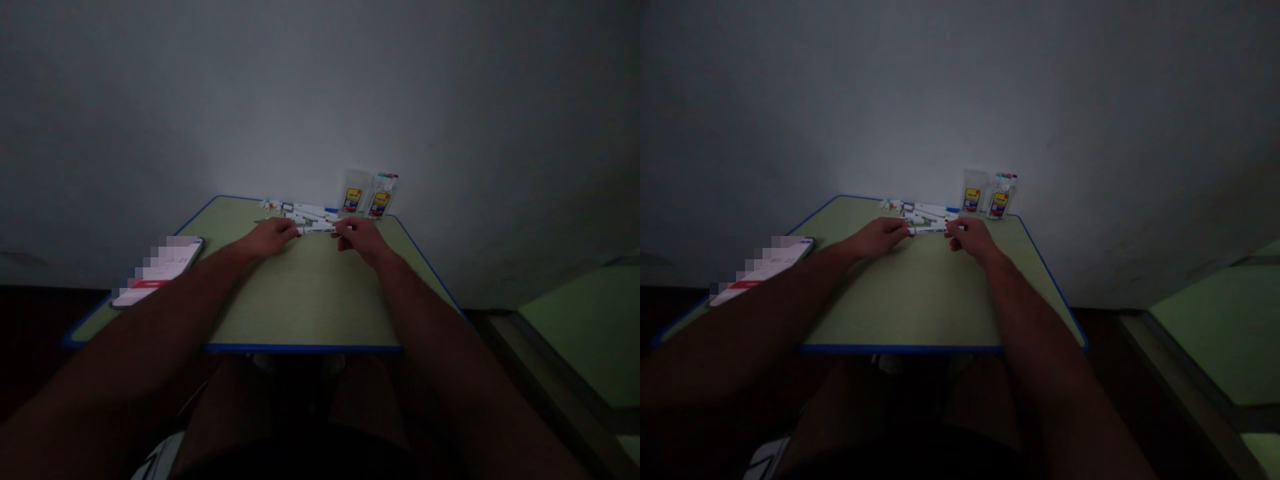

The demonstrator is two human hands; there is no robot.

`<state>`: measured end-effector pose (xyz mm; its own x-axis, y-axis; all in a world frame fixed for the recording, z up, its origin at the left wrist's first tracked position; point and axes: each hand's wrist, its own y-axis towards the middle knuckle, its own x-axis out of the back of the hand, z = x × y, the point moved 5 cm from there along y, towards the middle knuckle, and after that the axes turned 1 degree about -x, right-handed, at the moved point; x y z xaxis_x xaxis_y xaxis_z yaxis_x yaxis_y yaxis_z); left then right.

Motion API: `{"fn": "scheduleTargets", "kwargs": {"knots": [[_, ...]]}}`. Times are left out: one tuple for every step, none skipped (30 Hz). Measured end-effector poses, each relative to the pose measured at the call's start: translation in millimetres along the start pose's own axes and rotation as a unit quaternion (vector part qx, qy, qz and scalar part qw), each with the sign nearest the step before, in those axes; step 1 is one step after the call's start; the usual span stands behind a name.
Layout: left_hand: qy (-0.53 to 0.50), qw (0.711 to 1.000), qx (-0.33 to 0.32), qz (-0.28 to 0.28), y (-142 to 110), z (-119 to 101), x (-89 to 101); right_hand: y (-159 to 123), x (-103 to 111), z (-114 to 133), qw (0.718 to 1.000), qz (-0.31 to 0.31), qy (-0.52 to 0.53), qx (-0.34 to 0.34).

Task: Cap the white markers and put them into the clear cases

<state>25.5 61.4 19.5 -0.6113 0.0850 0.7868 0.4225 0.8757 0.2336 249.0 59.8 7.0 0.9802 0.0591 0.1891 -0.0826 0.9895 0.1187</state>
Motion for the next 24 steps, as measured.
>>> {"fn": "scheduleTargets", "kwargs": {"knots": [[0.013,1.000,-0.002,0.001,0,1,-0.5,0,-1,0,1.000,0.011,-0.028,0.006],[0.021,1.000,-0.004,0.001,1,1,-1.4,0,-1,0,0.998,0.022,-0.051,0.014],[0.027,1.000,-0.006,0.002,1,2,-2.5,-1,-2,0,0.997,0.029,-0.066,0.022],[0.033,0.999,-0.009,0.002,1,3,-4.0,-1,-2,0,0.996,0.032,-0.072,0.028],[0.038,0.999,-0.013,0.003,2,4,-5.7,-1,-2,0,0.996,0.034,-0.072,0.032],[0.042,0.999,-0.018,0.004,2,4,-7.7,-1,-3,1,0.996,0.037,-0.069,0.035],[0.047,0.999,-0.023,0.005,2,4,-9.7,-1,-3,1,0.996,0.040,-0.067,0.037],[0.052,0.998,-0.027,0.008,2,3,-11.8,-1,-3,1,0.996,0.044,-0.066,0.039],[0.057,0.998,-0.029,0.009,1,3,-13.8,-2,-4,2,0.996,0.049,-0.066,0.042],[0.061,0.998,-0.030,0.010,1,2,-15.5,-2,-4,2,0.995,0.052,-0.067,0.046],[0.065,0.997,-0.032,0.009,1,1,-16.9,-2,-3,3,0.995,0.052,-0.066,0.049],[0.068,0.997,-0.034,0.007,1,1,-18.1,-2,-3,3,0.995,0.051,-0.065,0.051],[0.072,0.997,-0.038,0.003,1,-1,-18.9,-2,-2,3,0.995,0.049,-0.064,0.052],[0.077,0.996,-0.041,-0.001,1,-2,-19.6,-2,-1,2,0.995,0.045,-0.065,0.053],[0.084,0.995,-0.045,-0.003,1,-3,-20.3,-2,0,2,0.995,0.041,-0.067,0.053],[0.094,0.994,-0.047,-0.004,0,-4,-21.0,-1,0,1,0.995,0.037,-0.071,0.054],[0.105,0.993,-0.049,-0.005,0,-5,-21.6,-1,1,1,0.995,0.033,-0.078,0.055],[0.116,0.992,-0.050,-0.004,0,-5,-22.1,0,1,1,0.994,0.027,-0.086,0.057],[0.126,0.991,-0.050,-0.004,0,-6,-22.5,1,1,0,0.994,0.022,-0.093,0.059],[0.132,0.990,-0.048,-0.004,0,-6,-22.5,1,1,0,0.993,0.017,-0.099,0.061],[0.135,0.990,-0.047,-0.005,0,-6,-22.4,1,1,0,0.993,0.013,-0.103,0.063],[0.135,0.990,-0.046,-0.004,0,-7,-22.3,1,1,0,0.992,0.011,-0.105,0.065],[0.134,0.990,-0.044,-0.002,0,-7,-22.2,1,1,0,0.992,0.011,-0.106,0.065],[0.133,0.990,-0.042,0.000,0,-7,-22.1,1,1,0,0.992,0.012,-0.106,0.065]]}}
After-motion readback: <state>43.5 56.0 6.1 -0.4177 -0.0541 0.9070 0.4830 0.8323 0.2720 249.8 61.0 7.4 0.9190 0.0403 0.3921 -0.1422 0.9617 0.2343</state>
